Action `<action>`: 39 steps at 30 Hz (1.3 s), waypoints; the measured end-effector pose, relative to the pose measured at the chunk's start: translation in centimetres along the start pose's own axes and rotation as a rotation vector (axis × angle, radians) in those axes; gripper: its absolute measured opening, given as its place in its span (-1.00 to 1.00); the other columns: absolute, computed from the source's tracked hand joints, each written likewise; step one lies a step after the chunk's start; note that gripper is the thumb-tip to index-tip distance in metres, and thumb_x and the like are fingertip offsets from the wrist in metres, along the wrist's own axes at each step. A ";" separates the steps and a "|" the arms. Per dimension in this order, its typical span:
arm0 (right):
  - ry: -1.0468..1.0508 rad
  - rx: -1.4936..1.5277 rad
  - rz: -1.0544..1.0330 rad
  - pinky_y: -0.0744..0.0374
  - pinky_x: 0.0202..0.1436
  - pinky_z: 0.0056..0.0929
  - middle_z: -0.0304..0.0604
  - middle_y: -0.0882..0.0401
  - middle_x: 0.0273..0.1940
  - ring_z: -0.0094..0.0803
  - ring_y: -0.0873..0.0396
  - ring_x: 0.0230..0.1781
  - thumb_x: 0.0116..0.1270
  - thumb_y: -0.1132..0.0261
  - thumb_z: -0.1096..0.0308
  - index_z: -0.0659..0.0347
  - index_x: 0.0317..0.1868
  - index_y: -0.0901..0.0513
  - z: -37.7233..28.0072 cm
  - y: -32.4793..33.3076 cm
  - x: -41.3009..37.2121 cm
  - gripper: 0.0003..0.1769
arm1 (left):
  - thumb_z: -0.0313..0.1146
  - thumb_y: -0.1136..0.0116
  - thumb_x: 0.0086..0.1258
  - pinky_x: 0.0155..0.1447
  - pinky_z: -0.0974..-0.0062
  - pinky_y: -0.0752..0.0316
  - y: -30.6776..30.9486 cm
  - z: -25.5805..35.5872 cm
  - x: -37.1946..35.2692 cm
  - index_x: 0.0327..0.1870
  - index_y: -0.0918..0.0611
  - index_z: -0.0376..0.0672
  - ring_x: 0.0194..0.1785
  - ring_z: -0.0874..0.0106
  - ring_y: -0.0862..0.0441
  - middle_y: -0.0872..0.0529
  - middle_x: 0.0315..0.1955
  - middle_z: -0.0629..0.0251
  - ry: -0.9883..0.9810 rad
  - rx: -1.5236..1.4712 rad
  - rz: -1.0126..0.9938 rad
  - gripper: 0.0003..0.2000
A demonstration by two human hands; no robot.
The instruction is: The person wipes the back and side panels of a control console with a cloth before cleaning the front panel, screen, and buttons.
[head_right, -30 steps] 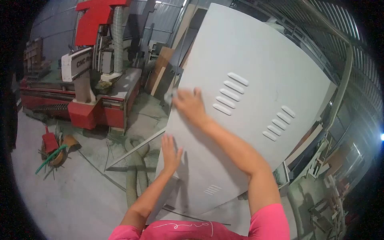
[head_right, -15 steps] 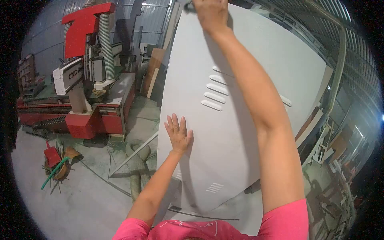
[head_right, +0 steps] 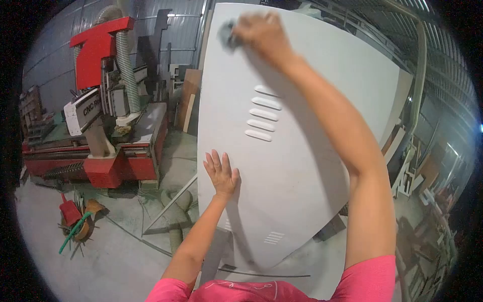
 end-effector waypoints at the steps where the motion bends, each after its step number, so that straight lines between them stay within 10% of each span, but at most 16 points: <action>1: -0.086 -0.007 0.025 -0.42 0.01 -0.24 -0.26 -0.59 -0.07 -0.37 -0.54 0.00 0.12 -0.24 0.39 -0.08 -0.14 -0.60 2.5 0.2 1.2 -0.74 | -0.07 0.08 0.40 0.48 -0.11 0.29 0.0 -0.1 -0.1 0.44 -0.22 -0.08 0.52 -0.09 0.15 0.01 0.48 -0.02 0.002 0.003 0.005 -0.40; 5: -0.289 -0.007 -0.048 -0.41 -0.01 -0.17 -0.19 -0.61 -0.15 -0.26 -0.52 -0.02 0.14 -0.27 0.39 0.08 -0.15 -0.65 4.6 1.2 2.1 -0.78 | -0.06 0.08 0.40 0.48 -0.11 0.29 0.1 -0.1 0.1 0.45 -0.22 -0.07 0.53 -0.07 0.15 0.03 0.49 0.00 0.007 0.003 0.000 -0.39; 14: 0.194 0.256 -0.105 -0.44 -0.04 -0.27 -0.30 -0.51 -0.05 -0.37 -0.52 -0.06 0.14 -0.22 0.34 -0.06 -0.22 -0.53 -5.1 3.6 -6.8 -0.83 | -0.06 0.08 0.40 0.48 -0.10 0.28 0.1 0.1 0.2 0.45 -0.22 -0.05 0.53 -0.06 0.16 0.02 0.49 0.03 -0.001 -0.010 0.010 -0.39; 21: -0.236 -0.070 -0.016 -0.52 -0.11 -0.28 -0.28 -0.56 -0.06 -0.32 -0.55 -0.02 0.11 -0.31 0.41 -0.05 -0.11 -0.63 7.5 3.9 -3.1 -0.71 | -0.03 0.10 0.41 0.47 -0.12 0.24 -0.2 -0.1 -0.1 0.45 -0.21 0.01 0.52 -0.08 0.11 -0.01 0.49 0.06 0.016 -0.010 0.014 -0.40; 31: 0.056 0.143 -0.167 -0.39 -0.01 -0.34 -0.37 -0.49 -0.04 -0.43 -0.48 -0.01 0.15 -0.21 0.39 -0.08 -0.14 -0.57 -2.7 6.5 -10.5 -0.75 | -0.02 0.12 0.43 0.48 -0.09 0.27 0.0 0.0 -0.1 0.46 -0.20 0.02 0.52 -0.07 0.11 0.00 0.49 0.06 0.006 -0.018 0.023 -0.41; 39: -0.236 -0.205 0.045 -0.40 -0.04 -0.30 -0.39 -0.55 -0.02 -0.41 -0.52 -0.03 0.10 -0.30 0.38 -0.11 -0.08 -0.64 7.7 6.3 -7.5 -0.67 | -0.03 0.13 0.42 0.48 -0.11 0.25 -0.2 0.0 0.0 0.48 -0.16 0.01 0.52 -0.07 0.12 0.02 0.49 0.05 -0.013 0.007 0.019 -0.39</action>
Point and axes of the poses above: each hand's wrist, its own x-axis towards the middle knuckle, its own y-axis out of the back of the hand, z = x × y, the point moved 3 cm from there along x, towards the middle knuckle
